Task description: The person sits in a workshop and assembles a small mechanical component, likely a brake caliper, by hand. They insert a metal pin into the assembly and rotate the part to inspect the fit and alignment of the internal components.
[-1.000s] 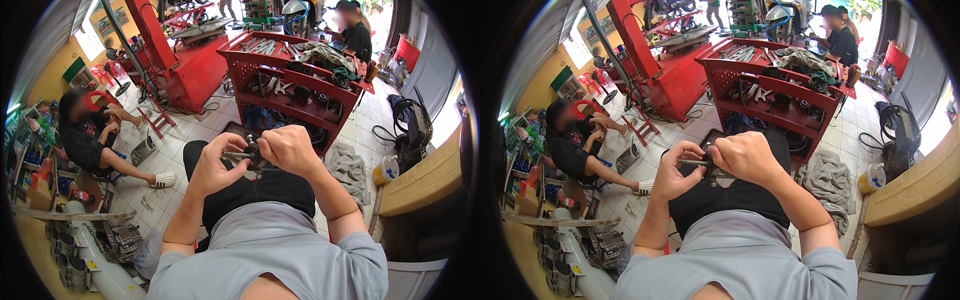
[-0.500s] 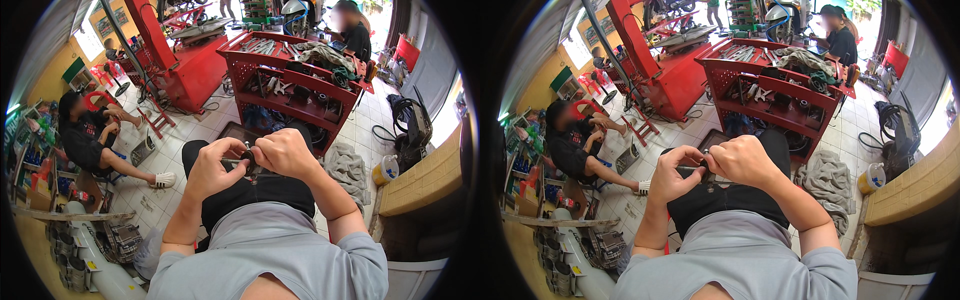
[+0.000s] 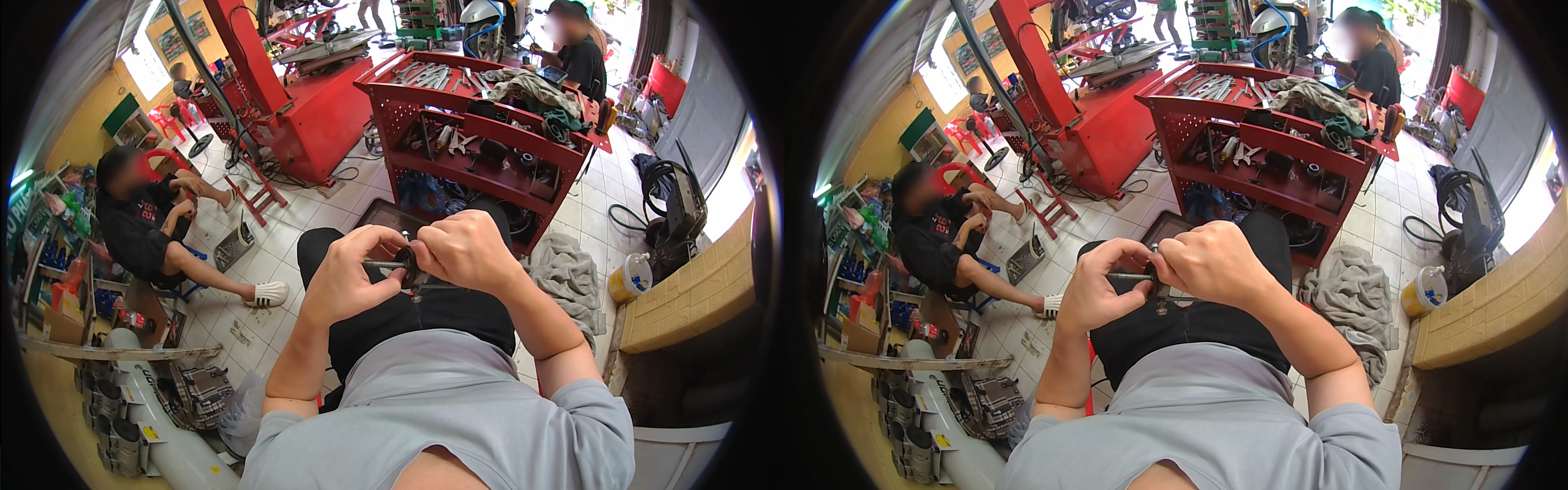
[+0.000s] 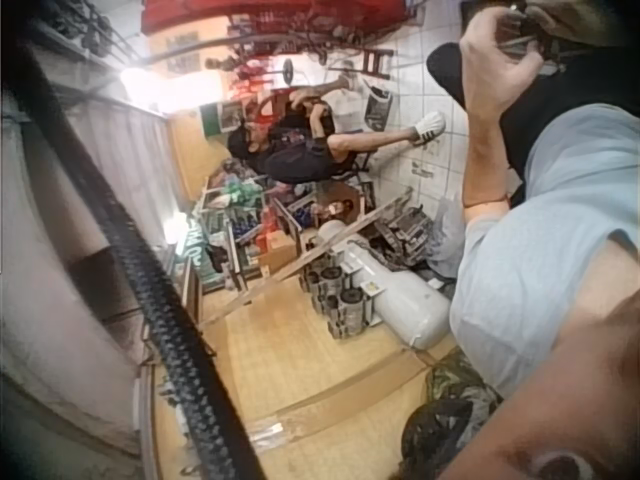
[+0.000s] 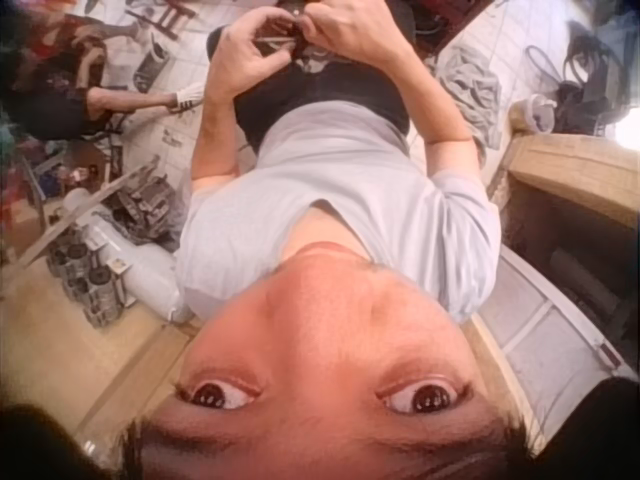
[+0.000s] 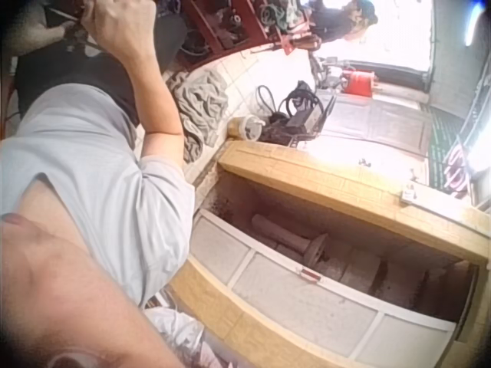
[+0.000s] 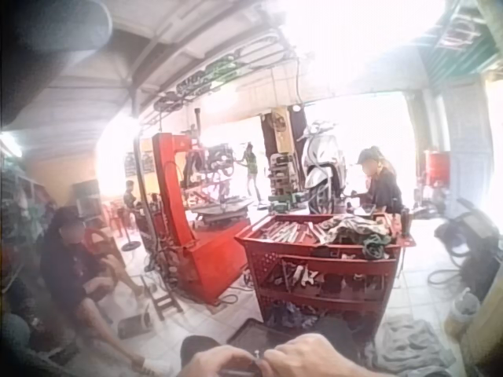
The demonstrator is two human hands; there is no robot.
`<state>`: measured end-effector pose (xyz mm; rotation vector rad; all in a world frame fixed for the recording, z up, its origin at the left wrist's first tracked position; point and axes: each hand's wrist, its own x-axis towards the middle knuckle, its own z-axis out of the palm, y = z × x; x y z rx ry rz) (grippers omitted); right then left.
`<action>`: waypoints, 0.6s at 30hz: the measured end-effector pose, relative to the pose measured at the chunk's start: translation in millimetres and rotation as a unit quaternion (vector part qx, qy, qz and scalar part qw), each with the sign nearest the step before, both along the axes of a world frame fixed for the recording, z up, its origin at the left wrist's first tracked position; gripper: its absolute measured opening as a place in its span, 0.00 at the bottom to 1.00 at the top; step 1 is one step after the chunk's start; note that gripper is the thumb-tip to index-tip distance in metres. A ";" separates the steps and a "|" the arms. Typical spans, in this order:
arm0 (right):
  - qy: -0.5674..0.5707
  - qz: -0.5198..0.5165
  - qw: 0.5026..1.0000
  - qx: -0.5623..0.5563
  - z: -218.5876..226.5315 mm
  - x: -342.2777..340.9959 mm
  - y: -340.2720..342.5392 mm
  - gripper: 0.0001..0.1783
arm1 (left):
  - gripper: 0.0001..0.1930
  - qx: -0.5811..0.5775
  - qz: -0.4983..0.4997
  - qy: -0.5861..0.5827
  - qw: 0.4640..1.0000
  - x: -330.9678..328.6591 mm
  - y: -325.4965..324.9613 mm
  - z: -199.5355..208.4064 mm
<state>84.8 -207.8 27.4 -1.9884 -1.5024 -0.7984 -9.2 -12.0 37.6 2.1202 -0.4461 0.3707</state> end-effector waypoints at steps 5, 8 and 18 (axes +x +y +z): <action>0.003 0.002 1.000 0.008 -0.1 -0.3 1.4 0.16 | 0.18 -0.055 0.020 0.024 0.998 1.8 -1.5 -8.7; 0.002 -0.003 1.000 -0.002 -1.3 1.2 -0.1 0.16 | 0.18 -0.011 -0.004 -0.003 1.000 2.3 0.2 -4.0; -0.001 0.001 1.000 -0.006 -0.3 -0.2 0.2 0.17 | 0.18 -0.005 -0.004 0.000 1.000 1.6 0.1 -2.9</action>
